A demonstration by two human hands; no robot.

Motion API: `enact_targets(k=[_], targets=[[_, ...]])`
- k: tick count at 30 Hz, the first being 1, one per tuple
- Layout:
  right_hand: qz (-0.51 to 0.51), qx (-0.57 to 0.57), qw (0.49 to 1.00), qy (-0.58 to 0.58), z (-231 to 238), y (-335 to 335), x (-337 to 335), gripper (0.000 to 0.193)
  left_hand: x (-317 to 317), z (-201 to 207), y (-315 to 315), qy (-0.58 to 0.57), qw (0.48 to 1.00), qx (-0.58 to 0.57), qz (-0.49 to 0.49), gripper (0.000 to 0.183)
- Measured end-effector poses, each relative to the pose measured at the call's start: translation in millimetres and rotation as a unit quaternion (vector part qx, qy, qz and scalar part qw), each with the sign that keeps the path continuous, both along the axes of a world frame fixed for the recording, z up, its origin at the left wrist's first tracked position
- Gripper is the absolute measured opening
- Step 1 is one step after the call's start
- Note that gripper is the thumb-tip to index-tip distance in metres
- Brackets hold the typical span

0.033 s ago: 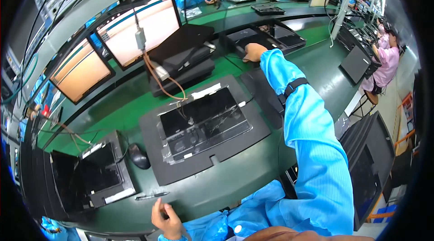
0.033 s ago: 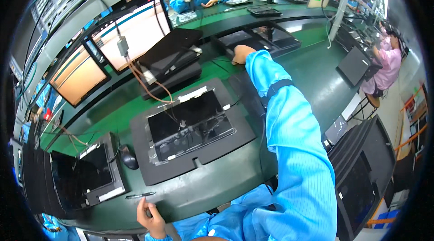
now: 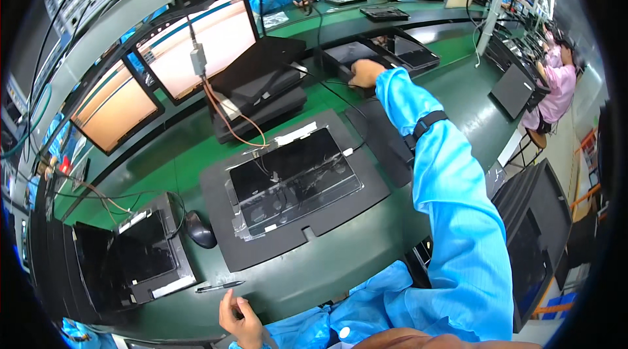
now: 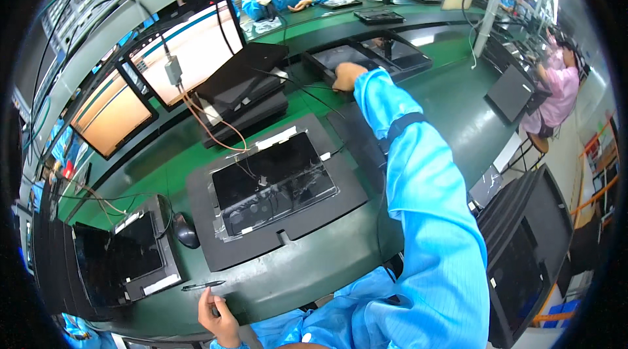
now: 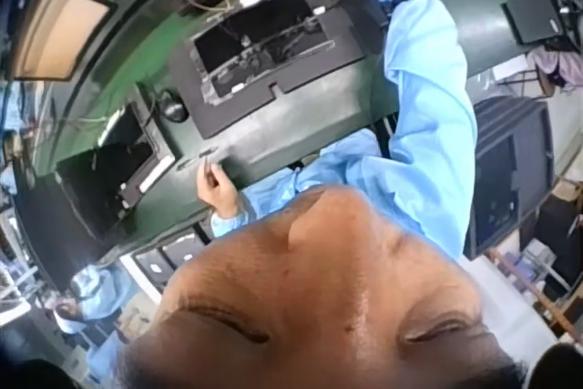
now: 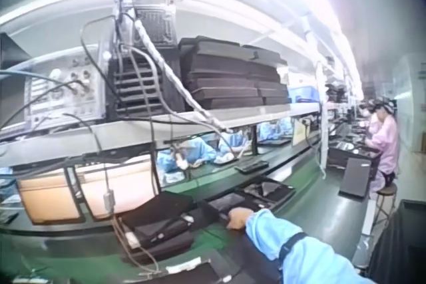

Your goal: The recorder tests electronic tablets at a factory workstation, connecting cables and marking items with a pen.

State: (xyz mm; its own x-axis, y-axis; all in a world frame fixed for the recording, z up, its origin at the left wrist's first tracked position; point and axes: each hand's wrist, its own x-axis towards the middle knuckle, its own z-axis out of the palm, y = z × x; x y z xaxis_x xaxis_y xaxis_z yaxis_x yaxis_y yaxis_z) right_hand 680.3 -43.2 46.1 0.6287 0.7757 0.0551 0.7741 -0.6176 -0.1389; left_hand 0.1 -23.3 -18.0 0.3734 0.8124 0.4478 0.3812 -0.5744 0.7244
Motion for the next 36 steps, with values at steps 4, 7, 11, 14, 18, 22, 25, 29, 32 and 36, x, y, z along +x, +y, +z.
enact_targets(k=[4,7,11,14,18,22,25,29,32,36], targets=[[0.0,-0.016,0.999,0.047,82.8,-58.2,-4.5,0.042,-8.6,-24.7,8.0,-0.038,0.997,-0.071,-0.011,0.031],[-0.024,-0.066,0.997,-0.012,118.6,-151.5,-7.7,0.045,3.4,-13.5,0.8,-0.042,0.999,-0.014,-0.024,0.029],[-0.172,0.039,0.979,0.101,118.3,-343.2,-1.6,0.047,6.3,-13.7,4.6,-0.034,0.998,-0.001,-0.054,0.029],[-0.151,-0.022,0.988,0.013,80.1,-476.7,12.5,0.04,9.7,-8.4,4.2,-0.038,0.997,0.011,-0.067,0.028],[-0.21,-0.185,0.955,-0.102,17.2,-501.5,-20.0,0.026,5.8,4.0,3.7,0.002,0.994,0.084,-0.07,0.03],[-0.121,0.021,0.992,-0.001,-12.4,-454.5,-54.5,0.024,16.1,4.5,2.2,0.095,0.984,0.132,-0.066,0.05],[-0.164,0.038,0.984,0.05,-4.2,-403.5,-107.0,0.033,27.4,17.5,1.7,0.151,0.968,0.174,-0.097,0.065],[-0.131,0.004,0.991,0.013,-3.6,-383.6,-110.7,0.033,35.1,16.0,4.5,0.182,0.963,0.168,-0.109,0.068],[-0.092,0.011,0.996,-0.002,-19.2,-400.3,-90.2,0.031,38.0,12.1,4.9,0.208,0.954,0.182,-0.119,0.066],[-0.072,-0.063,0.991,0.09,1.5,-403.0,-100.0,0.032,40.1,7.6,13.5,0.209,0.956,0.16,-0.129,0.063]])
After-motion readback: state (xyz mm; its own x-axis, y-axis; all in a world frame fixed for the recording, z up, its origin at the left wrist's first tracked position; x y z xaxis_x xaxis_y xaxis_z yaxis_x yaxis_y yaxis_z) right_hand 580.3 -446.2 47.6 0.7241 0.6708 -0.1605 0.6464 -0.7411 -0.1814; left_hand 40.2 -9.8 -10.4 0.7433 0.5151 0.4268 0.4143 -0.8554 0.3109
